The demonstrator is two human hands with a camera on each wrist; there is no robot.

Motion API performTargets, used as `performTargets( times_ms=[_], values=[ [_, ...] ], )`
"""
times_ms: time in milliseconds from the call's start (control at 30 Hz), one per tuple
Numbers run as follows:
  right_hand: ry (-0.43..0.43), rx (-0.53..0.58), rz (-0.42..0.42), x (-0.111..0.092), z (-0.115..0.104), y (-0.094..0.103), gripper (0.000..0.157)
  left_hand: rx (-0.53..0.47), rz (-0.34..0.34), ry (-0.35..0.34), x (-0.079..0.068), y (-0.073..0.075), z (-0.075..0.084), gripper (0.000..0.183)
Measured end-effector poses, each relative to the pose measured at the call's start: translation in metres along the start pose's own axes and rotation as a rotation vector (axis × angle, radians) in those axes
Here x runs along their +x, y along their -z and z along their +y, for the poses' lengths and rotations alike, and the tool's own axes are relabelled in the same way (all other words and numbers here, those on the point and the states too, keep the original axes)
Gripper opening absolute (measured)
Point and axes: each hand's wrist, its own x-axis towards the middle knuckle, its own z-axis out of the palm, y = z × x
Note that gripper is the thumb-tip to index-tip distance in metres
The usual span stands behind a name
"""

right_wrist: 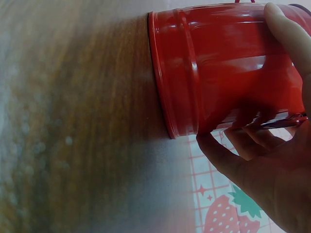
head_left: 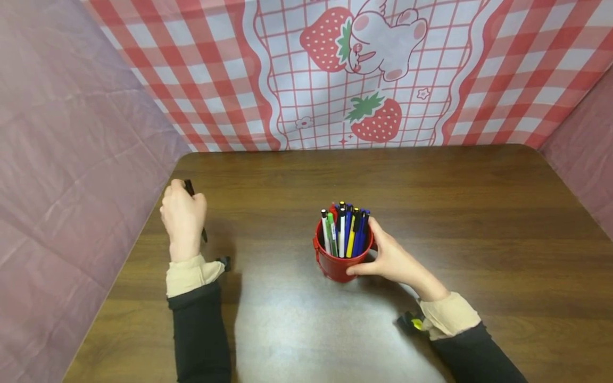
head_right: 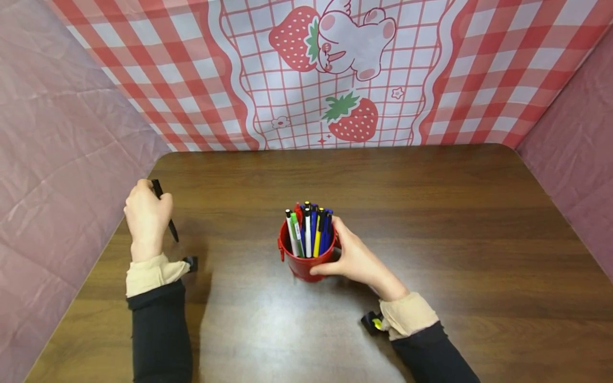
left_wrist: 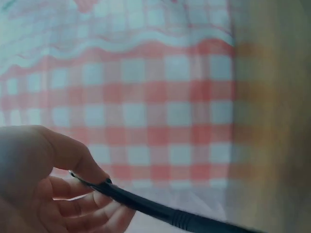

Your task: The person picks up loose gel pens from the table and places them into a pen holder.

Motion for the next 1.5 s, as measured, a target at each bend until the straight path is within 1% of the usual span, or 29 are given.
performTargets(
  times_ms=[133,233,333,400,467,633,700,767,933,1100,1167,1233,1300,1367,1433,1500],
  values=[
    [-0.009,-0.015,0.002,-0.001,0.000,0.001,0.101,-0.093,0.046,-0.088,-0.005,0.004,0.020,0.017],
    [-0.009,-0.025,0.001,-0.001,0.000,0.001,0.101,-0.166,0.082,-0.160,-0.013,0.008,0.036,0.015],
    [-0.004,-0.036,-0.001,-0.001,0.000,0.001,0.100,-0.258,0.079,-0.215,-0.022,0.014,0.053,0.014],
    [-0.003,-0.040,-0.002,-0.001,0.000,0.001,0.099,-0.340,0.047,-0.244,-0.029,0.020,0.063,0.014],
    [-0.004,-0.043,-0.003,-0.001,0.000,0.001,0.098,-0.439,0.000,-0.275,-0.035,0.026,0.072,0.013],
    [-0.008,-0.040,-0.002,0.000,-0.001,0.002,0.099,-0.747,-0.126,-0.344,-0.051,0.037,0.088,0.014],
    [-0.007,-0.042,0.001,0.000,-0.001,0.002,0.099,-0.831,-0.176,-0.370,-0.058,0.039,0.095,0.014],
    [-0.008,-0.046,0.001,-0.001,-0.001,0.002,0.099,-0.873,-0.235,-0.397,-0.064,0.038,0.101,0.016],
    [-0.008,-0.055,0.001,-0.001,-0.001,0.002,0.099,-0.854,-0.361,-0.459,-0.077,0.027,0.113,0.018],
    [-0.009,-0.053,-0.001,-0.001,-0.001,0.002,0.098,-0.818,-0.471,-0.489,-0.086,0.015,0.121,0.025],
    [-0.011,-0.049,-0.001,-0.001,-0.001,0.002,0.098,-0.768,-0.515,-0.513,-0.089,0.011,0.123,0.029],
    [-0.007,-0.047,-0.001,-0.001,-0.001,0.002,0.098,-0.697,-0.547,-0.542,-0.091,0.008,0.124,0.029],
    [0.001,-0.046,0.001,-0.001,0.000,0.001,0.097,-0.613,-0.568,-0.564,-0.093,0.006,0.125,0.026],
    [0.009,-0.049,0.006,-0.001,0.000,0.001,0.097,-0.532,-0.581,-0.572,-0.094,0.005,0.125,0.020],
    [0.014,-0.051,0.010,0.000,0.001,0.001,0.097,-0.469,-0.593,-0.573,-0.094,0.003,0.125,0.014],
    [0.016,-0.051,0.011,0.000,0.001,0.001,0.097,-0.428,-0.603,-0.573,-0.094,0.001,0.125,0.010]
  ],
)
